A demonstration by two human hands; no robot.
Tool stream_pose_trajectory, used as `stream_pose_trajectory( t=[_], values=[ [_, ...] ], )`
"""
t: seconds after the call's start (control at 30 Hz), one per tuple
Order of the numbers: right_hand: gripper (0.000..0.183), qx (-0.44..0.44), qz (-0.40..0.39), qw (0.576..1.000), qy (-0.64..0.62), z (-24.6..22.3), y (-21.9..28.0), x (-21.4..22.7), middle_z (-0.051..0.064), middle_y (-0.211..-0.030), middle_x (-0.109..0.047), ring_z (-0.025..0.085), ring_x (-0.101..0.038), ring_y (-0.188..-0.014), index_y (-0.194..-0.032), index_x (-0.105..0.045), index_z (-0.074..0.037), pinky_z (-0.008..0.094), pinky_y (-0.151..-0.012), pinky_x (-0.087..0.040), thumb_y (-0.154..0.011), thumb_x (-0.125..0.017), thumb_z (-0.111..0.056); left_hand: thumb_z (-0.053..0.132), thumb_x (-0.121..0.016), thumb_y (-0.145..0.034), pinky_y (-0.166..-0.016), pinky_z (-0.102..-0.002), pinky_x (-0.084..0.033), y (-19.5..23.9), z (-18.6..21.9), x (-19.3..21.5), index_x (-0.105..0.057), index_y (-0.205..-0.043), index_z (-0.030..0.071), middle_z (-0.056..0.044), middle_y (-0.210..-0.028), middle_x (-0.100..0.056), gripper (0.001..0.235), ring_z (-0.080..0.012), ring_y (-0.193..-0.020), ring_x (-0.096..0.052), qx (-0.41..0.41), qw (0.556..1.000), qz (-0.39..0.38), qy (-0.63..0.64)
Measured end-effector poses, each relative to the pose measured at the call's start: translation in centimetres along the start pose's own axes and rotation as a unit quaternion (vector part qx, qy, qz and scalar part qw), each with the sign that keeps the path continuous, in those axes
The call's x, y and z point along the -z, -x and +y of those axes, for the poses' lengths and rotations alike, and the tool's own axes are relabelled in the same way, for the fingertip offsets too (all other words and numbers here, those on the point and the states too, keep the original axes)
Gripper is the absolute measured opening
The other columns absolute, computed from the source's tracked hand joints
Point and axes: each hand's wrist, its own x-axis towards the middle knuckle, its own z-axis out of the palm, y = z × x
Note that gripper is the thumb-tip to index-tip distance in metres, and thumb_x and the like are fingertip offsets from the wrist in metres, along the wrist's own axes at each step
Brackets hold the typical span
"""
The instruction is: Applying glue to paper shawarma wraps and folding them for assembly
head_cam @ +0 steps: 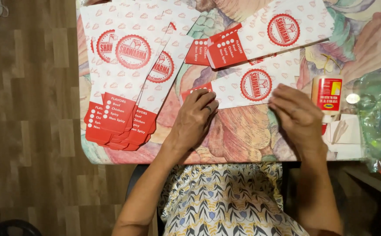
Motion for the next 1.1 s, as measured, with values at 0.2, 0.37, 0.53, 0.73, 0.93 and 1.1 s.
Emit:
stream_pose_trajectory(
  t=[0.2, 0.37, 0.53, 0.73, 0.93, 1.1],
  values=[
    [0.012, 0.003, 0.028, 0.999, -0.043, 1.0, 0.1, -1.8, 0.02, -0.105, -0.078, 0.041, -0.074, -0.107, -0.097, -0.082, 0.0, 0.047, -0.095, -0.061, -0.089, -0.086, 0.007, 0.013, -0.071, -0.096, -0.095, -0.042, -0.055, 1.3, -0.6, -1.5, -0.074, -0.099, 0.006, -0.012, -0.109, -0.071, 0.009, -0.0334, -0.113, -0.064, 0.024, 0.997, 0.019, -0.076],
    [0.009, 0.004, 0.026, 0.999, -0.048, 0.9, -0.1, -1.7, 0.022, -0.103, -0.078, 0.044, -0.074, -0.106, -0.099, -0.081, 0.003, 0.049, -0.093, -0.06, -0.092, -0.083, 0.008, 0.011, -0.069, -0.098, -0.096, -0.043, -0.055, 1.1, 0.0, -1.2, -0.076, -0.1, 0.001, -0.016, -0.11, -0.073, 0.012, -0.0354, -0.112, -0.066, 0.033, 0.996, 0.039, -0.07],
    [0.009, 0.01, 0.024, 0.998, -0.052, 1.1, -0.1, -1.8, 0.023, -0.103, -0.078, 0.044, -0.074, -0.106, -0.099, -0.081, 0.004, 0.05, -0.094, -0.06, -0.092, -0.083, 0.008, 0.01, -0.069, -0.098, -0.097, -0.044, -0.055, 1.0, 0.2, -1.0, -0.076, -0.101, 0.0, -0.017, -0.111, -0.073, 0.013, -0.036, -0.113, -0.066, 0.039, 0.996, 0.042, -0.062],
    [0.006, 0.024, 0.021, 0.999, -0.005, 0.6, 0.0, -1.8, 0.022, -0.1, -0.078, 0.042, -0.074, -0.102, -0.098, -0.081, 0.005, 0.049, -0.094, -0.06, -0.093, -0.082, 0.008, 0.009, -0.069, -0.098, -0.096, -0.045, -0.056, 0.6, 0.5, -0.6, -0.077, -0.099, -0.002, -0.018, -0.11, -0.074, 0.013, -0.0365, -0.109, -0.068, 0.031, 0.996, 0.061, -0.051],
    [0.005, 0.017, 0.02, 1.0, 0.003, 0.6, 0.0, -1.8, 0.021, -0.098, -0.078, 0.041, -0.074, -0.101, -0.096, -0.08, 0.005, 0.048, -0.093, -0.061, -0.092, -0.083, 0.008, 0.016, -0.073, -0.096, -0.096, -0.045, -0.055, 0.2, 0.9, -0.5, -0.078, -0.098, -0.002, -0.018, -0.108, -0.074, 0.018, -0.0364, -0.108, -0.068, 0.039, 0.996, 0.066, -0.039],
    [0.008, 0.009, -0.014, 0.999, 0.034, 3.7, 0.2, -3.5, 0.015, -0.095, -0.073, 0.034, -0.07, -0.095, -0.098, -0.082, -0.002, 0.046, -0.089, -0.059, -0.091, -0.087, -0.003, 0.036, -0.072, -0.096, -0.084, -0.042, -0.05, -0.9, 0.8, -1.7, -0.073, -0.08, 0.004, -0.01, -0.095, -0.069, 0.036, -0.0298, -0.096, -0.063, 0.072, 0.991, 0.065, -0.09]
  ],
)
